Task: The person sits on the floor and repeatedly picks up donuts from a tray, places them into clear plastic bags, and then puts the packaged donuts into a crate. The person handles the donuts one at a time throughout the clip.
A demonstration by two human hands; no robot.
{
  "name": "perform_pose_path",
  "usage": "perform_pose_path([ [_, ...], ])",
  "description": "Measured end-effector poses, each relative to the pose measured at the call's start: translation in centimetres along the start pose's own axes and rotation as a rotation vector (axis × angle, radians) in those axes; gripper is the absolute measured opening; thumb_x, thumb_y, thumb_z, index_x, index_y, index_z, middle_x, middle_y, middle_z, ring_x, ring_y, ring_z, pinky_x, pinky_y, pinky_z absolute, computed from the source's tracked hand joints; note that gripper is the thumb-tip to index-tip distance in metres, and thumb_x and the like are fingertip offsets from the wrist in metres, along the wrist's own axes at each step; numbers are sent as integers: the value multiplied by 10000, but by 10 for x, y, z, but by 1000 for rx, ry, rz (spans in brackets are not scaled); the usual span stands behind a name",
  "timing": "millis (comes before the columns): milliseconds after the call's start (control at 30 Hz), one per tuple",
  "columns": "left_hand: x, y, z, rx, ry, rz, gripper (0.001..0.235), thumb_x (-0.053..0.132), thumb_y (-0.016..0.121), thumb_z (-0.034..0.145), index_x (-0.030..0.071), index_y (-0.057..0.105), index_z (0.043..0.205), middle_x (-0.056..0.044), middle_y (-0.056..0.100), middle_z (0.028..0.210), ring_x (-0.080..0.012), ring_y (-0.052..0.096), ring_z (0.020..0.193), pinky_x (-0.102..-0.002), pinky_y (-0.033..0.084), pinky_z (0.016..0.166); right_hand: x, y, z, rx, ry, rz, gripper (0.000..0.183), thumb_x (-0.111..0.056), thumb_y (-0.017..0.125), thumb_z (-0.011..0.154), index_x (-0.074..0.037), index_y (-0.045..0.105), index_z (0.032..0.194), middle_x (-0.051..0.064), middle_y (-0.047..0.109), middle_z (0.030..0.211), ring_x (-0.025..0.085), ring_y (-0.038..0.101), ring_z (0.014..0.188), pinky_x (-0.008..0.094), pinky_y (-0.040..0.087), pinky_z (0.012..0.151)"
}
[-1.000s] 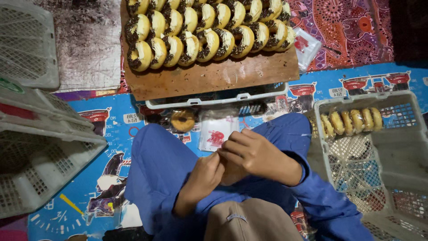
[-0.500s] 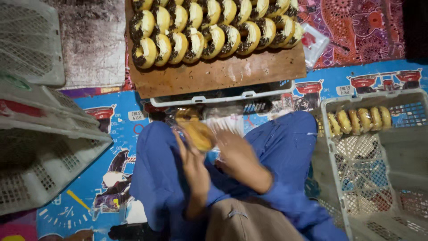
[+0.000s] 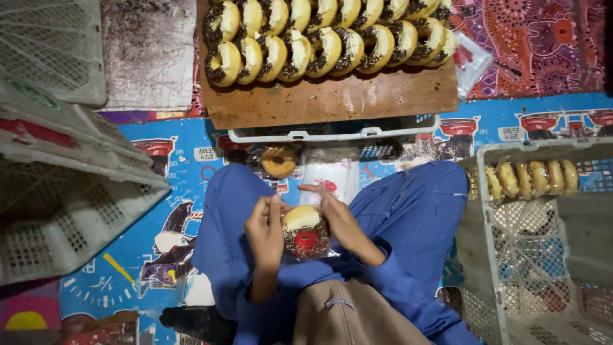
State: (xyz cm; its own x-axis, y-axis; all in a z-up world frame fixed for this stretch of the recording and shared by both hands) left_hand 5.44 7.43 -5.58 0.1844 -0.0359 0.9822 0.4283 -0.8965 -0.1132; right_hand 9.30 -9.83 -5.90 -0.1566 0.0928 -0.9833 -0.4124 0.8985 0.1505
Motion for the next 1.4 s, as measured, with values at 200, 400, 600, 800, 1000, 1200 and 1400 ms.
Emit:
perform_pose_path([
  [200,-13,-29,37,48,-73,-9,270,210,652,1023,-34,720,931,-45,734,772,-58,616,651,-219,430,541,46,-15,52,376,38,124,257,-222,656,1048,16,714,970,5,651,784,59,520,686,223,410,623],
  [400,13,-76,38,406,596,520,169,148,806,921,-13,776,962,-103,740,932,-171,678,891,-311,538,807,108,6,93,470,-79,76,188,-186,743,964,-1,759,934,-23,682,799,25,547,720,205,426,634],
  [600,-86,-112,19,442,81,382,187,123,857,840,-22,738,843,-68,712,739,-102,643,682,-264,524,688,226,48,56,352,258,-43,221,-182,742,951,1,749,829,26,708,703,44,590,634,216,451,588],
  [800,-135,-102,79,209,-33,59,130,63,785,881,-4,674,864,-26,710,774,-66,634,701,-230,502,660,194,-37,79,287,110,-476,176,-186,765,885,-14,752,920,98,753,809,176,692,722,291,521,637],
  [1000,-138,-12,148,196,299,559,185,-86,707,814,-81,628,982,-275,642,1027,-359,666,839,-385,582,718,141,-104,78,198,-122,-1341,593,-106,789,546,30,603,1092,222,589,1082,402,579,1019,479,500,823],
  [1200,-187,41,182,-151,271,1091,327,-23,662,812,-26,583,1129,-275,655,1143,-444,596,1153,-511,492,1046,147,-92,95,110,-65,-1457,535,-31,728,641,45,581,1149,236,609,1155,396,605,1004,420,548,781],
  [1400,-183,38,158,-139,87,1038,536,-21,654,806,-77,518,1321,-307,625,1180,-467,563,1141,-491,489,964,158,-100,100,-29,-37,-1461,304,-166,778,725,-55,613,955,197,655,1065,391,634,1041,492,533,785],
])
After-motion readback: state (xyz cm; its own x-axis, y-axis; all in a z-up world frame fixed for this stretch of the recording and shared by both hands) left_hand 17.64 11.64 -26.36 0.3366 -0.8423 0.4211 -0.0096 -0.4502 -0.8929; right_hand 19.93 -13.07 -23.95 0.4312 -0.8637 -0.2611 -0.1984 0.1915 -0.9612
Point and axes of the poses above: each hand's wrist, its own z-axis towards the middle knuckle, its own y-axis out of the palm, x = y × z, the point moved 7 cm from there along z, towards the middle knuckle
